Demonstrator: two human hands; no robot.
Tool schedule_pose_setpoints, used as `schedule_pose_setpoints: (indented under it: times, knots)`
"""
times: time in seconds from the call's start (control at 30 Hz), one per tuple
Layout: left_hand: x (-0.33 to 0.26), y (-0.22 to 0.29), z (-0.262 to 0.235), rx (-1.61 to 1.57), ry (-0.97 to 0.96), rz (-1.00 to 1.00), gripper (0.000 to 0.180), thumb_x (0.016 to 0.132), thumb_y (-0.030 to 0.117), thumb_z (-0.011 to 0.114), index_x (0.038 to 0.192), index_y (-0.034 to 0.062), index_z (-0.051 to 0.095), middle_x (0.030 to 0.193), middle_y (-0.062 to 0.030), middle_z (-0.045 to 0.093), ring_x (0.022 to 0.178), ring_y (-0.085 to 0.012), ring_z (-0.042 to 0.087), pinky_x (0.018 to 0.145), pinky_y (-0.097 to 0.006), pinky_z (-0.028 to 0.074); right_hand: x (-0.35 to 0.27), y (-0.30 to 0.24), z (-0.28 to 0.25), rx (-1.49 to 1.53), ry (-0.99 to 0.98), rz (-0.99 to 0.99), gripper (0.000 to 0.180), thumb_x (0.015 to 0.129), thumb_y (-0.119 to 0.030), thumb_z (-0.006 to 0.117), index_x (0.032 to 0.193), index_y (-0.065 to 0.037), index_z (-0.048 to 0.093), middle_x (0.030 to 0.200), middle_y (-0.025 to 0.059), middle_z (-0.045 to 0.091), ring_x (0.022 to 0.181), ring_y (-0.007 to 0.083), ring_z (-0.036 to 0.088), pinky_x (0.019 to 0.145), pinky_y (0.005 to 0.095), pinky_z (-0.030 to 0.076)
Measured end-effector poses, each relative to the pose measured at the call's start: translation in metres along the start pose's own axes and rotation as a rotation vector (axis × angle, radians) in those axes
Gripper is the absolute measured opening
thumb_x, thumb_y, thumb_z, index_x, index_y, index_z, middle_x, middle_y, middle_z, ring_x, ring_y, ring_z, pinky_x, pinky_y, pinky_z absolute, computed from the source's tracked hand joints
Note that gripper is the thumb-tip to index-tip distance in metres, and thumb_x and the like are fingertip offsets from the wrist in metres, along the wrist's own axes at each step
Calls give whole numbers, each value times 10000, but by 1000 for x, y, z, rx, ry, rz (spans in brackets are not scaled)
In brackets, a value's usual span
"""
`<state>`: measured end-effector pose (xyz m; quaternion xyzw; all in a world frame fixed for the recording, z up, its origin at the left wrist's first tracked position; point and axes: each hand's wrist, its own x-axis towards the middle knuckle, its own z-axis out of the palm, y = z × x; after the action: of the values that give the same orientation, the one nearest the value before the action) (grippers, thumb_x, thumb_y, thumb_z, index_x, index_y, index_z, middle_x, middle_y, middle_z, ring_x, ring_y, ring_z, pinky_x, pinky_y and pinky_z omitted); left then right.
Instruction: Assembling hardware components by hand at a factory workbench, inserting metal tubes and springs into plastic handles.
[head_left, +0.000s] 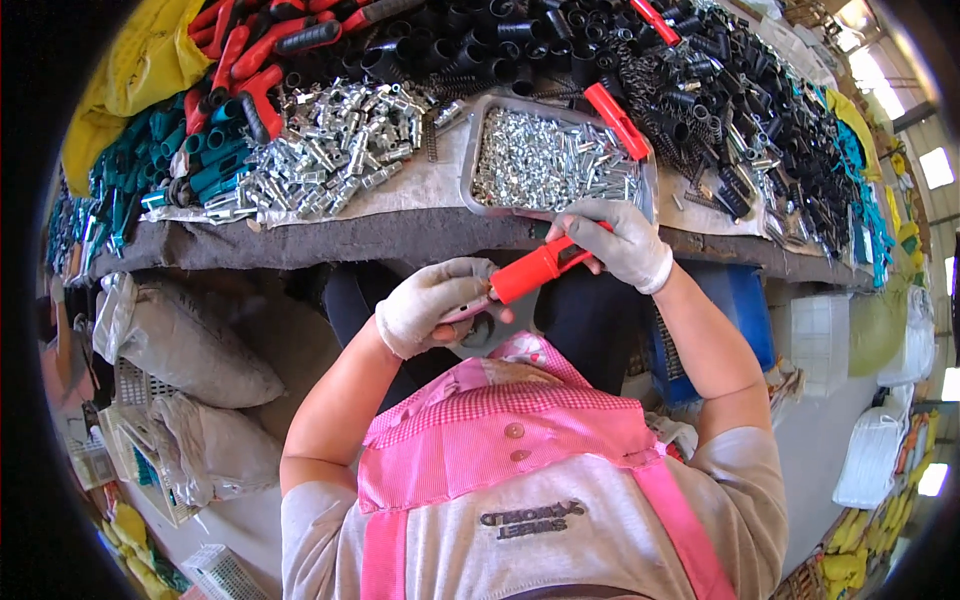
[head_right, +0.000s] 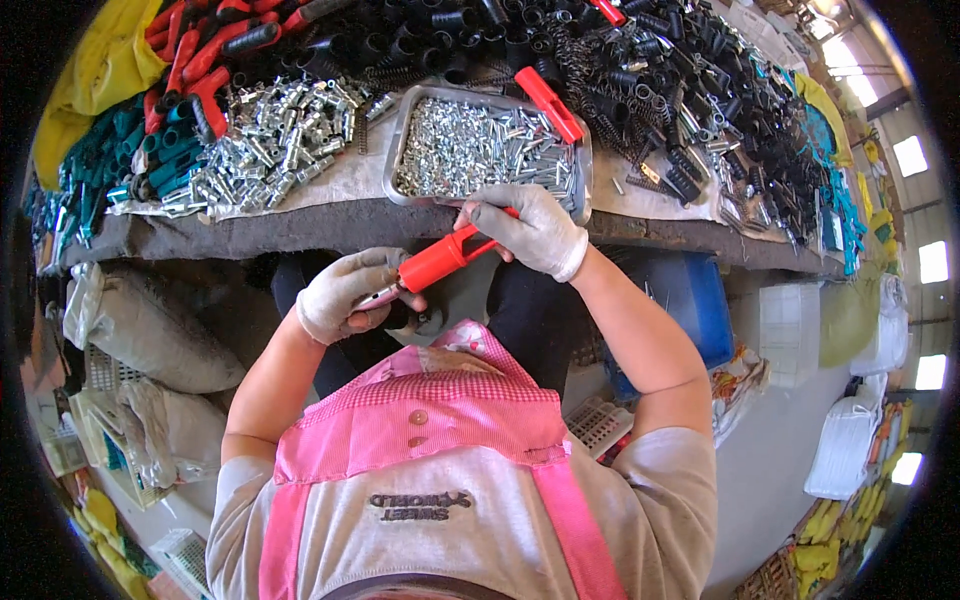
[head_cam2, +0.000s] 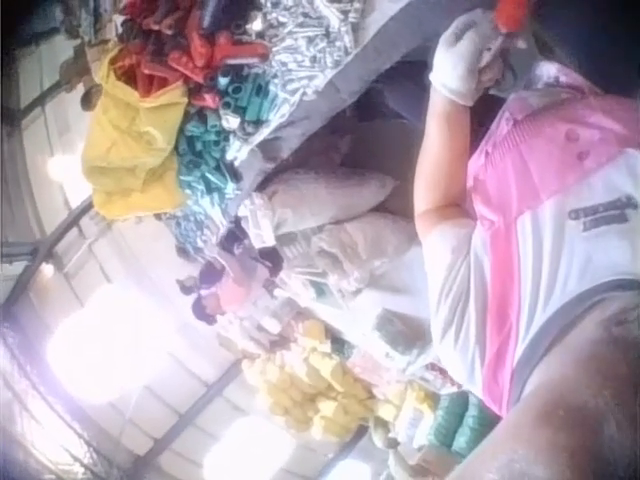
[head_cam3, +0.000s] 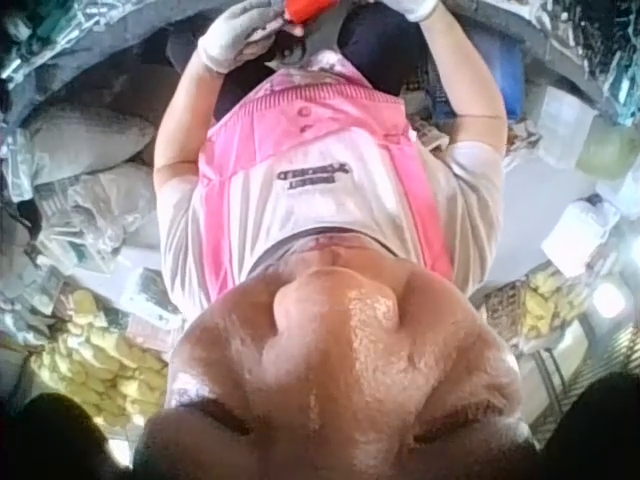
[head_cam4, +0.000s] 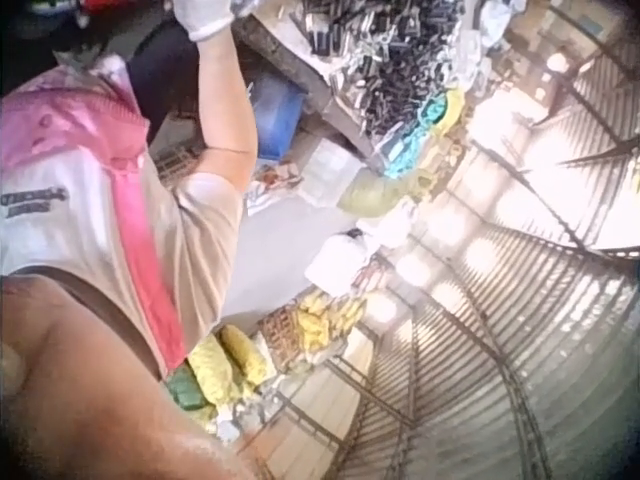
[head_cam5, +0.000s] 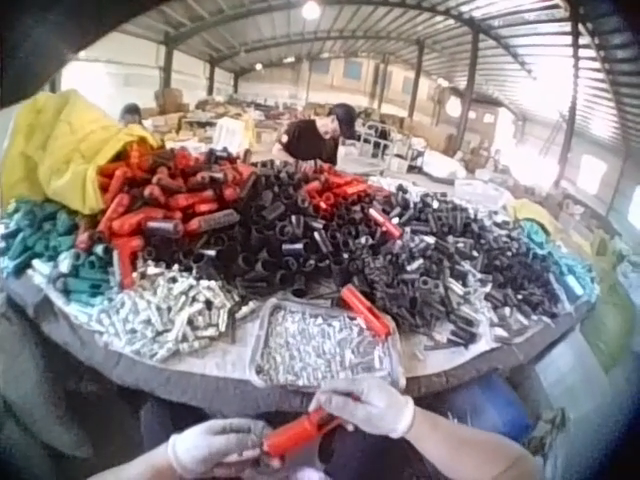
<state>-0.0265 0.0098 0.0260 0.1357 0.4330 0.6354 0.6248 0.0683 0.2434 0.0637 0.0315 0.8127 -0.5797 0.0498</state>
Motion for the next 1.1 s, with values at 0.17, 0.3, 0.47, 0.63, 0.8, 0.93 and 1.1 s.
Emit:
schedule_pose_setpoints:
  times: [0.17, 0.3, 0.47, 0.63, 0.8, 0.93, 1.1]
  knots:
    - [8, -10, 5, -161, -60, 24, 348, 935, 297, 406, 1078, -2, 514, 864, -95, 634, 392, -20, 348, 348, -152, 264, -10, 11, 23, -33, 27, -143, 246, 923, -139, 395, 926, 0, 598, 811, 45, 600, 476, 62, 486, 445, 193, 409]
    - [13, -14, 4, 10, -1, -8, 422, 929, 356, 430, 1174, 16, 474, 880, -139, 641, 383, -19, 367, 348, -130, 281, -9, 5, 36, 280, 50, 199, 271, 929, -143, 365, 977, 6, 587, 896, 61, 622, 459, 58, 488, 402, 181, 397]
    - [17, -19, 6, -154, -18, -78, 407, 925, 337, 444, 1194, 31, 458, 869, -136, 635, 435, -66, 475, 364, -150, 319, -1, 14, 44, 165, 131, 14, 292, 940, -169, 347, 1027, 0, 568, 924, 54, 628, 469, 52, 492, 397, 181, 397]
    - [22, -22, 17, -200, 54, -38, 377, 907, 331, 486, 1136, 32, 479, 880, -99, 607, 528, -81, 515, 402, -164, 327, 0, 20, 50, 232, 164, 121, 303, 951, -182, 330, 1000, -3, 569, 884, 55, 623, 535, 49, 510, 425, 180, 408]
    - [23, -23, 9, -95, -2, -2, 374, 886, 340, 524, 1091, 28, 496, 833, -71, 579, 491, -65, 433, 400, -165, 287, 1, 33, 46, 105, 175, -57, 270, 955, -220, 380, 944, -28, 570, 865, 55, 612, 623, 83, 551, 503, 225, 455]
    - [24, -22, 6, -143, 92, 72, 345, 900, 316, 507, 1091, 28, 499, 817, -58, 563, 461, -51, 393, 364, -165, 245, 14, 36, -7, -507, 395, -328, 153, 859, -198, 540, 907, -61, 591, 881, 86, 605, 778, 219, 588, 690, 328, 483]
    - [31, -20, 8, -275, 166, 183, 310, 932, 280, 451, 1093, 18, 490, 831, -58, 542, 441, -48, 372, 346, -174, 239, 24, 71, -62, -983, 357, -174, 122, 755, -173, 620, 843, -89, 621, 928, 82, 584, 856, 275, 580, 761, 370, 473]
